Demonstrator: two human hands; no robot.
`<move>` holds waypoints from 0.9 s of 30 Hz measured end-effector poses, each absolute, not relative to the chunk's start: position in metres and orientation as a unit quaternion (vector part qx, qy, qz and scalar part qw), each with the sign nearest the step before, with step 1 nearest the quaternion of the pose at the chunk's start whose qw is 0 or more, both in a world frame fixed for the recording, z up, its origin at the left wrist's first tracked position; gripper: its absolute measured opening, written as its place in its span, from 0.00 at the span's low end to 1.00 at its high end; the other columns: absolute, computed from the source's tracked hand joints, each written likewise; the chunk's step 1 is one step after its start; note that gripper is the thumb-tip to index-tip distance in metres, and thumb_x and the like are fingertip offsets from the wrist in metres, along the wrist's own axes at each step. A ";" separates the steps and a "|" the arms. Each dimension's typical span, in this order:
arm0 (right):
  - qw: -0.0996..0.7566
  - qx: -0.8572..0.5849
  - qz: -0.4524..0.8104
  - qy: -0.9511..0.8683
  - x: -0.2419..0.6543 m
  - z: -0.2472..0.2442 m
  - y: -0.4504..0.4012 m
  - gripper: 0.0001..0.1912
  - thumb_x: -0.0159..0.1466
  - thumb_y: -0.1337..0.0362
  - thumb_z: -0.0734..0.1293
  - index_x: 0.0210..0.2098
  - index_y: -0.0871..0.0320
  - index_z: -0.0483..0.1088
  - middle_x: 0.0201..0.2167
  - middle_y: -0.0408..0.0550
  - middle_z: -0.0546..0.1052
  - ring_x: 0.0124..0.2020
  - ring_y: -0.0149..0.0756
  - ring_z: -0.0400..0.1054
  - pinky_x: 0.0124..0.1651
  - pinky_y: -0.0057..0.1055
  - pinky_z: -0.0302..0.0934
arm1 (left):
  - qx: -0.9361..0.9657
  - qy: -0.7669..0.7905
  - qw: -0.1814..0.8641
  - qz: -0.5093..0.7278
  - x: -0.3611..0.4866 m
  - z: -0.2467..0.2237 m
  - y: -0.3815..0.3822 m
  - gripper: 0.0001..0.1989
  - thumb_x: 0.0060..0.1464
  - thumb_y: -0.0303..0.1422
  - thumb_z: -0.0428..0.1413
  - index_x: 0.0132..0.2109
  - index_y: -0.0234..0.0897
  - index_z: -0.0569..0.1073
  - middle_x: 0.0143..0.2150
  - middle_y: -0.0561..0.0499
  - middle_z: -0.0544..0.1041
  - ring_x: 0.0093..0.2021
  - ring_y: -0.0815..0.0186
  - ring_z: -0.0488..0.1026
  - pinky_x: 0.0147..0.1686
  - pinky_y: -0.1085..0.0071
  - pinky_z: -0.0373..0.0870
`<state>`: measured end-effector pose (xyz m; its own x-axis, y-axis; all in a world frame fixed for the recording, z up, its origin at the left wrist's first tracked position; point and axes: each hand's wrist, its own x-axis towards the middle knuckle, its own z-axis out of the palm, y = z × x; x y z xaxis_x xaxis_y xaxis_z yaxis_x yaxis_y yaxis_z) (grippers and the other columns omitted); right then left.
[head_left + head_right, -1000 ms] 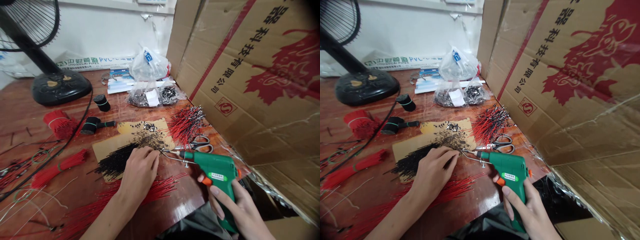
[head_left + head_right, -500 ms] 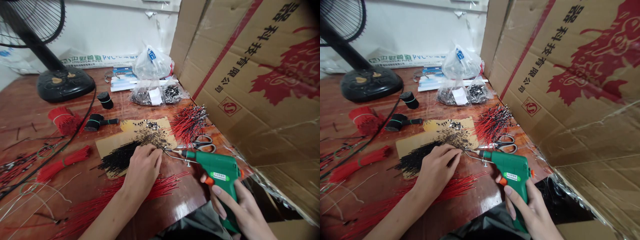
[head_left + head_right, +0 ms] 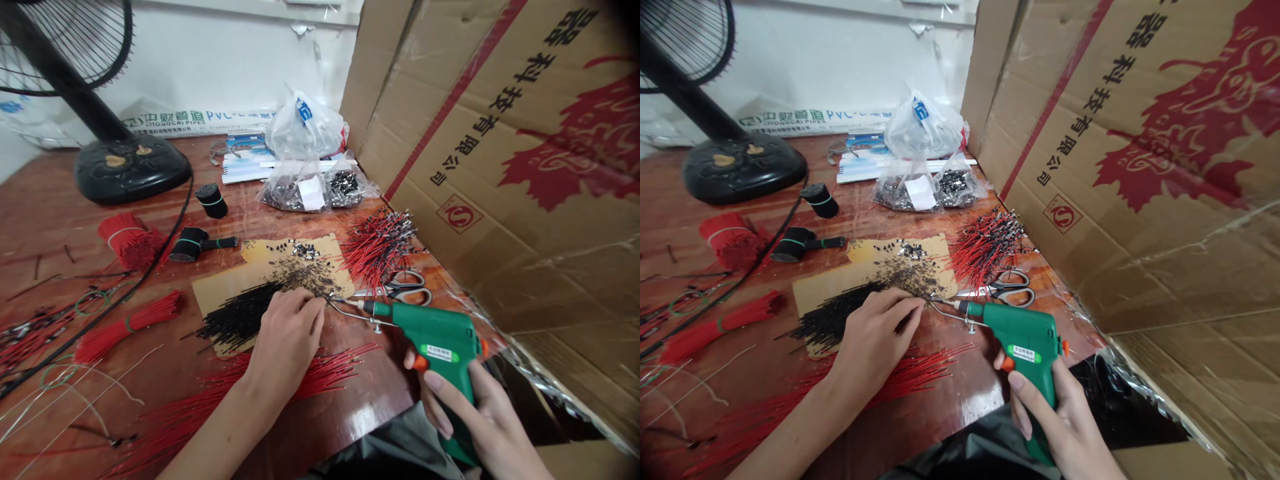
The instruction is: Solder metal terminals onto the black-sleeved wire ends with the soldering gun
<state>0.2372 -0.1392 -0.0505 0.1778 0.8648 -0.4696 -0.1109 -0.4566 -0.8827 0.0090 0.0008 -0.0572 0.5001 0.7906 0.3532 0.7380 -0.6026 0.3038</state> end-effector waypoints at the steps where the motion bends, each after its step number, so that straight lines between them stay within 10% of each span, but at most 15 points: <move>1: 0.428 -0.639 0.568 -0.293 0.237 -0.051 -0.139 0.18 0.69 0.51 0.65 0.49 0.59 0.66 0.17 0.37 0.63 0.20 0.28 0.56 0.28 0.28 0.54 | 0.864 0.442 0.057 0.233 0.009 -0.057 0.001 0.06 0.60 0.24 0.57 0.38 0.36 0.79 0.37 0.50 0.77 0.35 0.63 0.68 0.37 0.67 0.65; 27: 0.461 -0.623 0.568 -0.276 0.237 -0.053 -0.141 0.17 0.70 0.54 0.66 0.50 0.60 0.66 0.17 0.37 0.63 0.19 0.27 0.57 0.27 0.26 0.55 | 0.865 0.441 0.057 0.233 0.010 -0.058 0.002 0.06 0.60 0.24 0.56 0.38 0.36 0.78 0.37 0.50 0.77 0.35 0.64 0.70 0.38 0.66 0.65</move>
